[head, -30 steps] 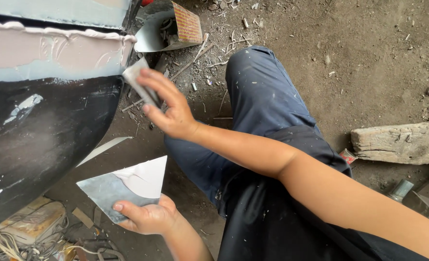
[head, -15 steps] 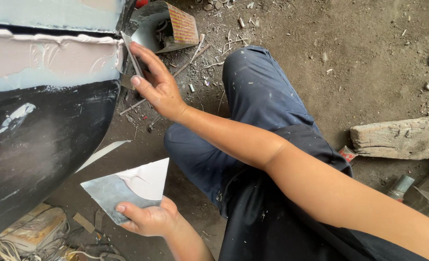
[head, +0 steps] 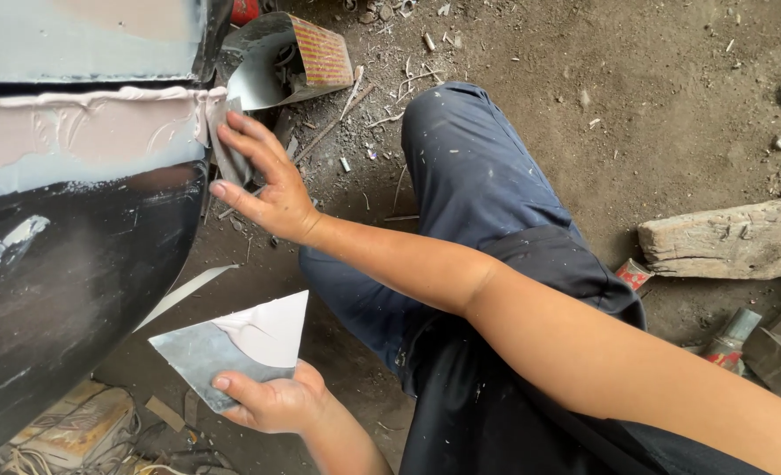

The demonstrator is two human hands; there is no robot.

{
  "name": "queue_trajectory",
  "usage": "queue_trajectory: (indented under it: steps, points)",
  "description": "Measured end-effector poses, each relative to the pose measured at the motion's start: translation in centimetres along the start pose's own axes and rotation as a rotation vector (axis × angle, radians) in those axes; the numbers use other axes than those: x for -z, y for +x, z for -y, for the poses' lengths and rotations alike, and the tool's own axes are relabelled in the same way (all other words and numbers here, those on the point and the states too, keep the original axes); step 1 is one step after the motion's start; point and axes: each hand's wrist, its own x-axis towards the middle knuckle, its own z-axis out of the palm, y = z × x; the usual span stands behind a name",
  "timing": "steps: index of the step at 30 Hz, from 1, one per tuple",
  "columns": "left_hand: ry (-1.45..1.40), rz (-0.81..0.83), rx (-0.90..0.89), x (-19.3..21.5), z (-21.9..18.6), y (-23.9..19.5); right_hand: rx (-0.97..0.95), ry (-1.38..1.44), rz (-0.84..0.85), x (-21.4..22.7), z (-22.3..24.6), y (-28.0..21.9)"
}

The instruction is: The person mixes a pink body filler on a metal sheet using a putty knife. They then apply the filler to the front bumper of a black car, smoothing it over a damaged area near the headlight.

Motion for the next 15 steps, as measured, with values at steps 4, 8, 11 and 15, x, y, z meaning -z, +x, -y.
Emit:
queue_trajectory:
  steps: [4, 8, 11, 15]
  points:
    - [-0.007, -0.018, 0.015, -0.7, 0.2, -0.1, 0.037, -0.051, 0.088, 2.9, 0.1, -1.7]
    - [-0.015, -0.056, 0.024, -0.6, 0.3, -0.3, -0.072, 0.053, 0.273, 6.3, 0.6, -1.1]
    - [-0.026, -0.082, 0.031, 0.0, 0.7, -0.5, -0.172, 0.271, 0.217, 7.8, -1.2, 1.8]
    - [-0.055, -0.096, 0.047, 0.1, 0.9, -0.9, -0.252, 0.504, 0.265, 8.4, -0.9, 4.6]
